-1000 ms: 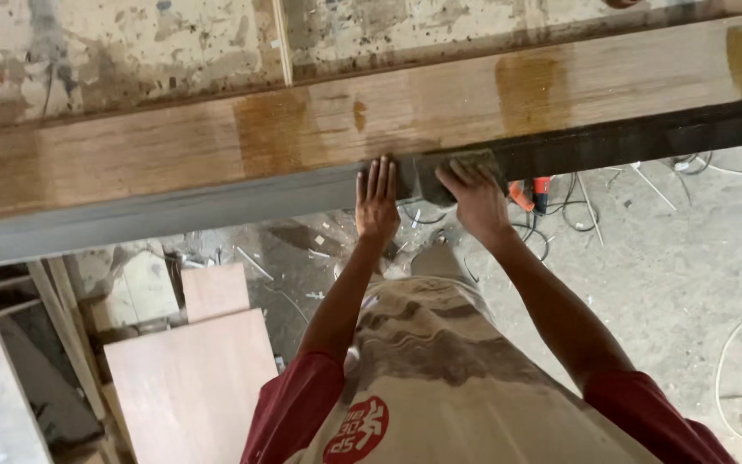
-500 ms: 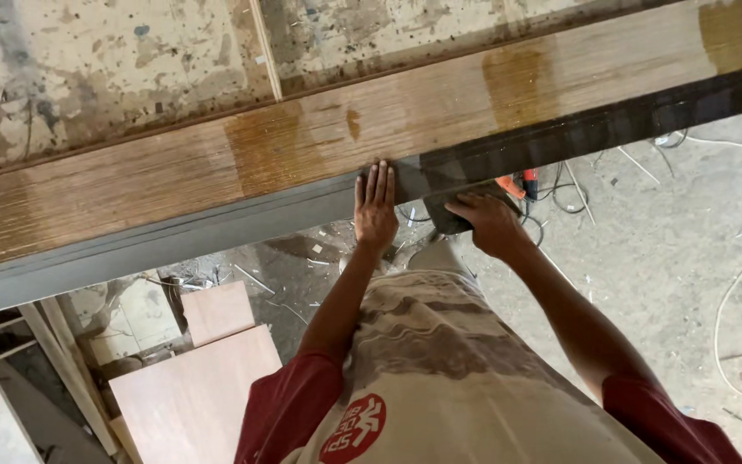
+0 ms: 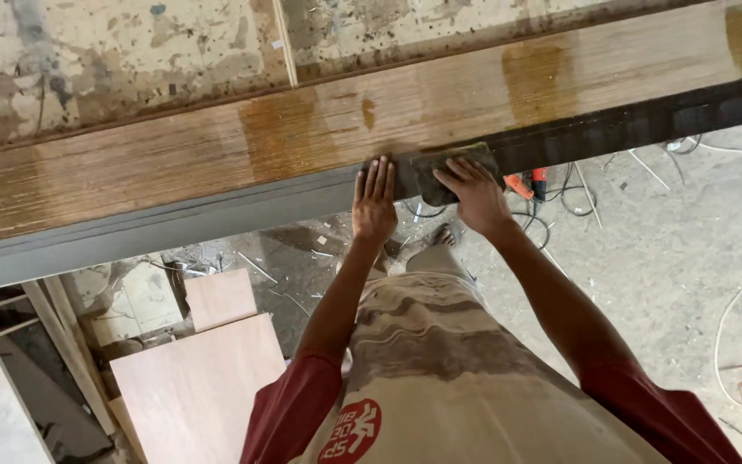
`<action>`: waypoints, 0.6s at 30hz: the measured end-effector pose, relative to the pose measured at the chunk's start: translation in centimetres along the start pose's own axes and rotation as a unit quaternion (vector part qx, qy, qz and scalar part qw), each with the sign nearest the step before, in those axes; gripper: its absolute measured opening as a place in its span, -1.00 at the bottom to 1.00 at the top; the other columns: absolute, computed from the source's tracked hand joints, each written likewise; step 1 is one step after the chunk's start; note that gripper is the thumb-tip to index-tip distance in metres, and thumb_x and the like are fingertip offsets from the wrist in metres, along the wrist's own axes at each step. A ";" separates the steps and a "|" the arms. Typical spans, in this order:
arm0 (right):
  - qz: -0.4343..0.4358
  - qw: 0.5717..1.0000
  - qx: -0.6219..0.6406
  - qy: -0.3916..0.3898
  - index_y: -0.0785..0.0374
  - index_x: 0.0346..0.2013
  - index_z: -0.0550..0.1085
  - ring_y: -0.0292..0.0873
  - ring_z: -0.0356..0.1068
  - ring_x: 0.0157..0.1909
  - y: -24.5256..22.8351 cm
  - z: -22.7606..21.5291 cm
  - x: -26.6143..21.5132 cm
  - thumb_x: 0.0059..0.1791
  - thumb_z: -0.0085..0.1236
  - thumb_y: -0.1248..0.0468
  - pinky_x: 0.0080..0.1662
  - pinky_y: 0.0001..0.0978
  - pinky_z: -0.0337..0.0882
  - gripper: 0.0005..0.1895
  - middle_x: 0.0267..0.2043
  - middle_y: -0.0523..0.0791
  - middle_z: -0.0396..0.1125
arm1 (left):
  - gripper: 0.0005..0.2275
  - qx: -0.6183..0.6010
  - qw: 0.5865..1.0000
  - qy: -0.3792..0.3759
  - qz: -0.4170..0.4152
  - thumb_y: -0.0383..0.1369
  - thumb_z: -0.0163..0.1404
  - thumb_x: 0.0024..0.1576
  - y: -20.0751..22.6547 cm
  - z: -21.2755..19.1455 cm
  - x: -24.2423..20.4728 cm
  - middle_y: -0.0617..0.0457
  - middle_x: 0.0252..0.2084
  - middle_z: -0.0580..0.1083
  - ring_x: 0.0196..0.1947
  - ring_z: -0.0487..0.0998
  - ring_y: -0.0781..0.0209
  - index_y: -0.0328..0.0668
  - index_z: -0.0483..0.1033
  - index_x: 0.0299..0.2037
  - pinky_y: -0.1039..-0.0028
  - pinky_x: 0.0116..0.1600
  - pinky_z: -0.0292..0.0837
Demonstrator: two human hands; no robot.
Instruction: The person pours a yellowish liquid from a plastic bottle onto a dark sponge and rubs it along a long wooden plank on a workbench. The person repeatedly refills the sponge and continues spreading the finish along the plank's length.
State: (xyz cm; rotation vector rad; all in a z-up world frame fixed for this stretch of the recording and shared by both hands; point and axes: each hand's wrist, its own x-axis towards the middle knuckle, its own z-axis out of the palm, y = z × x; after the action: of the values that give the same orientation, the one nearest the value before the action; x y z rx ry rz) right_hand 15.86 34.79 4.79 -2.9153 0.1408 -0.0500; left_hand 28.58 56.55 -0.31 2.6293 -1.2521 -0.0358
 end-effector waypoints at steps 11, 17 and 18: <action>0.039 0.996 0.041 -0.070 -0.20 0.39 0.37 0.18 0.32 0.35 -1.2 -1.2 -4.1 -0.23 0.09 0.50 0.27 0.12 0.30 -0.10 0.31 0.03 0.35 | -0.25 -0.004 1.000 0.006 0.008 -0.36 -0.06 0.01 0.1 1.2 -0.2 -0.04 0.58 0.00 0.58 -0.06 0.05 -0.17 0.03 0.51 0.09 0.58 -0.21; 0.094 0.993 0.040 -0.061 -0.31 0.31 0.44 0.04 0.32 0.38 -3.1 -1.8 -6.9 -0.17 -0.04 0.49 0.36 0.00 0.26 -0.18 0.33 -0.12 0.37 | -0.24 -0.004 0.999 0.035 0.002 -0.38 -0.07 -0.03 0.0 0.2 -0.4 0.00 0.58 0.02 0.57 -0.04 0.11 -0.14 0.07 0.50 0.14 0.58 -0.25; 0.091 0.993 0.040 -0.057 -0.31 0.31 0.44 0.04 0.32 0.38 -3.3 -2.1 -6.6 -0.17 -0.04 0.49 0.36 0.00 0.26 -0.18 0.33 -0.12 0.37 | -0.24 -0.001 0.999 0.039 0.002 -0.38 -0.07 -0.03 -0.3 0.2 -0.4 0.00 0.58 0.02 0.57 -0.04 0.11 -0.14 0.07 0.50 0.14 0.58 -0.25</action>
State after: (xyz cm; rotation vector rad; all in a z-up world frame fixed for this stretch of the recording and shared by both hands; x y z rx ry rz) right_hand 9.52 38.13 7.45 -2.8037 0.3742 0.1363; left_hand 28.49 57.02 -0.58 2.6004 -1.2302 0.0651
